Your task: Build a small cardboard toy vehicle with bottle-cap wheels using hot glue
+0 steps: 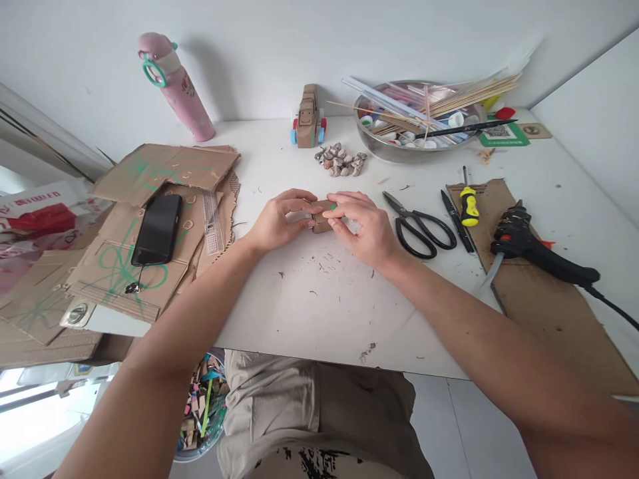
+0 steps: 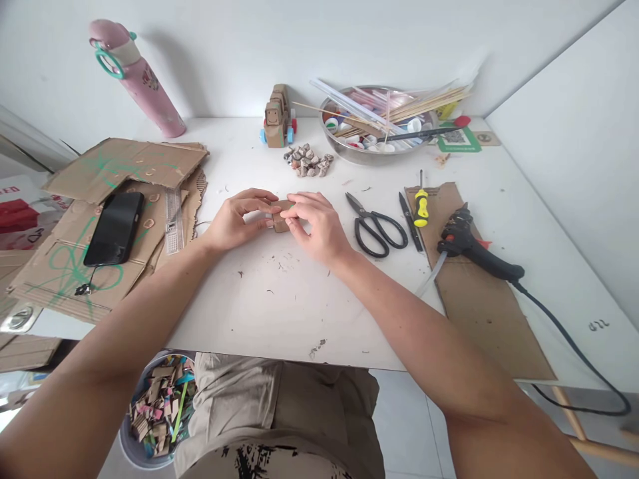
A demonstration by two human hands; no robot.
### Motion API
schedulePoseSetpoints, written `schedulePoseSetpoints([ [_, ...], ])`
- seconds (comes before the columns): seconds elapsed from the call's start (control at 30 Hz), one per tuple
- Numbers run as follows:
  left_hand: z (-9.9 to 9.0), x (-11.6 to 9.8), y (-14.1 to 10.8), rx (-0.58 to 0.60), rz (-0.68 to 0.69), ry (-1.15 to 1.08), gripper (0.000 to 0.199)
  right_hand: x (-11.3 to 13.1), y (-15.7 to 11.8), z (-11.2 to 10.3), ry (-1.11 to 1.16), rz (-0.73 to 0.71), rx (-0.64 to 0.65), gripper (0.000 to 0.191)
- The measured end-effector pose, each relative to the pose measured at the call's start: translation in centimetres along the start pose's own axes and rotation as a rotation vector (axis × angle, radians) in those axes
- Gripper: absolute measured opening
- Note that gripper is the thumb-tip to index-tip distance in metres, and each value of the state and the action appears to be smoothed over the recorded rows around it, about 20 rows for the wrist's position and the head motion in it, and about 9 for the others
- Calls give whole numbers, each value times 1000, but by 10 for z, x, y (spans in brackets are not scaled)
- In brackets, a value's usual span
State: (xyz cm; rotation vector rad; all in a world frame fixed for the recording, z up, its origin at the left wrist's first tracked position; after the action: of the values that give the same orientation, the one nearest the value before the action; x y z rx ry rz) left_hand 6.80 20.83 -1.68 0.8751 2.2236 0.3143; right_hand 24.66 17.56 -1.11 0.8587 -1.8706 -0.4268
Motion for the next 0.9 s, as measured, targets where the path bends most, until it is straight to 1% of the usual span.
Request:
schedulePoseSetpoints([
  [0.1, -3, -3, -2, -56, 53, 102, 11, -2, 0, -1, -42, 33, 8, 20],
  [0.2, -5, -9, -3, -86, 100, 202, 5, -2, 0, -1, -70, 50, 20, 19],
  [0.3, -9, -21, -3, -103, 193, 260, 11, -3, 1, 1, -92, 78, 19, 15],
  [0.4, -10, -32, -3, -81, 294, 273, 15, -5, 1, 2, -106, 108, 12, 13],
  [0.5, -9, -35, -1, -50, 315, 284, 15, -5, 2, 2, -104, 113, 7, 15],
  [0.67, -7, -35, 0, -55, 331, 338, 19, -6, 1, 3, -131, 113, 19, 18],
  [0.8, -7, -38, -1, -98, 391, 364, 16, 0, 1, 0, -183, 59, 72, 24],
  [0.9, -7, -37, -1, -100, 383, 370, 15, 6, -4, -6, -230, 17, 119, 29],
])
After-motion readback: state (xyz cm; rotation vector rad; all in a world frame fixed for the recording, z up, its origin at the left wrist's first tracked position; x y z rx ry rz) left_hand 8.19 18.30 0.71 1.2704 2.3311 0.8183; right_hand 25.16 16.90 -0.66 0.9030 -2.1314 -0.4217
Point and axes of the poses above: each hand's wrist, its own y-axis towards the middle knuckle, its own z-axis out of the palm, x = y × z, the point moved 7 cm from there along y, towards the middle knuckle, and after that the axes turned 14 degrees about y, right-handed, at the moved point
